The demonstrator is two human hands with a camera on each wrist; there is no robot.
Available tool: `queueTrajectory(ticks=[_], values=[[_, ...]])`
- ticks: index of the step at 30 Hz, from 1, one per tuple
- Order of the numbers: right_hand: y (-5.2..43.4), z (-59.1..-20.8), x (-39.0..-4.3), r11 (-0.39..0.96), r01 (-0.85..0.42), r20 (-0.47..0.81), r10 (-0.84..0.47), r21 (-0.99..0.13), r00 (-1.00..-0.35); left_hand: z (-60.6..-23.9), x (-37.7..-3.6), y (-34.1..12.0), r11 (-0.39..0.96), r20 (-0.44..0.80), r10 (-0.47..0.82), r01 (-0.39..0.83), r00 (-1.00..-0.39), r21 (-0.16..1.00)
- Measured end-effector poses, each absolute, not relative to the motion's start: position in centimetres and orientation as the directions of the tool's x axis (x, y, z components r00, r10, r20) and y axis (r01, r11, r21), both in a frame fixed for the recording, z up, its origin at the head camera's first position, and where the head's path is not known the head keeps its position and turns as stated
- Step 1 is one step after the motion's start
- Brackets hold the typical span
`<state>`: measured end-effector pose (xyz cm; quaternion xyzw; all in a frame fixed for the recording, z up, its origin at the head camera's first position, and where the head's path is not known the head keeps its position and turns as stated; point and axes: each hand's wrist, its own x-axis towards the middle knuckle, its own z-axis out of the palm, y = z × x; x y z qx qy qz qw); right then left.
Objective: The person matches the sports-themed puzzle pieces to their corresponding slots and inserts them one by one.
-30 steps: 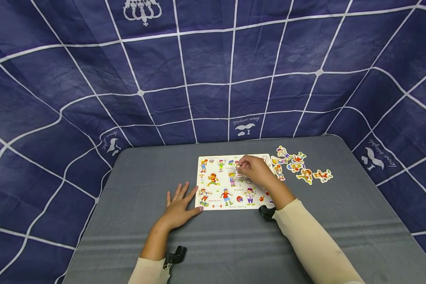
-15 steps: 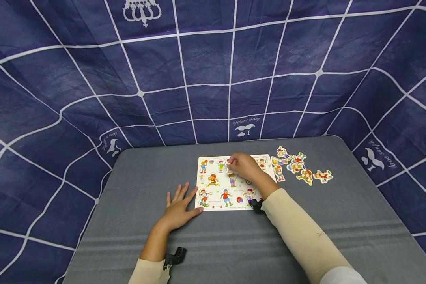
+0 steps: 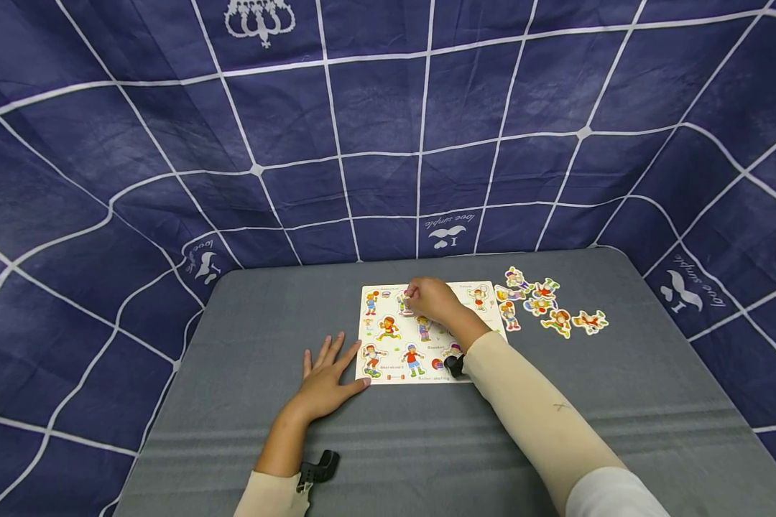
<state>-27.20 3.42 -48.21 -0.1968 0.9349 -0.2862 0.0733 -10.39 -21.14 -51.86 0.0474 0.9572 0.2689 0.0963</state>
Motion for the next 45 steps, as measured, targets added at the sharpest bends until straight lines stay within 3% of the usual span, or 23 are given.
queueTrajectory(ticks=[45], values=[[1.9,-49.3,-28.2,0.797,-0.310,-0.083,-0.408,-0.518,-0.909,-51.9,-10.5,-21.2,0.851,-0.158,0.149,0.045,-0.976,0.524]])
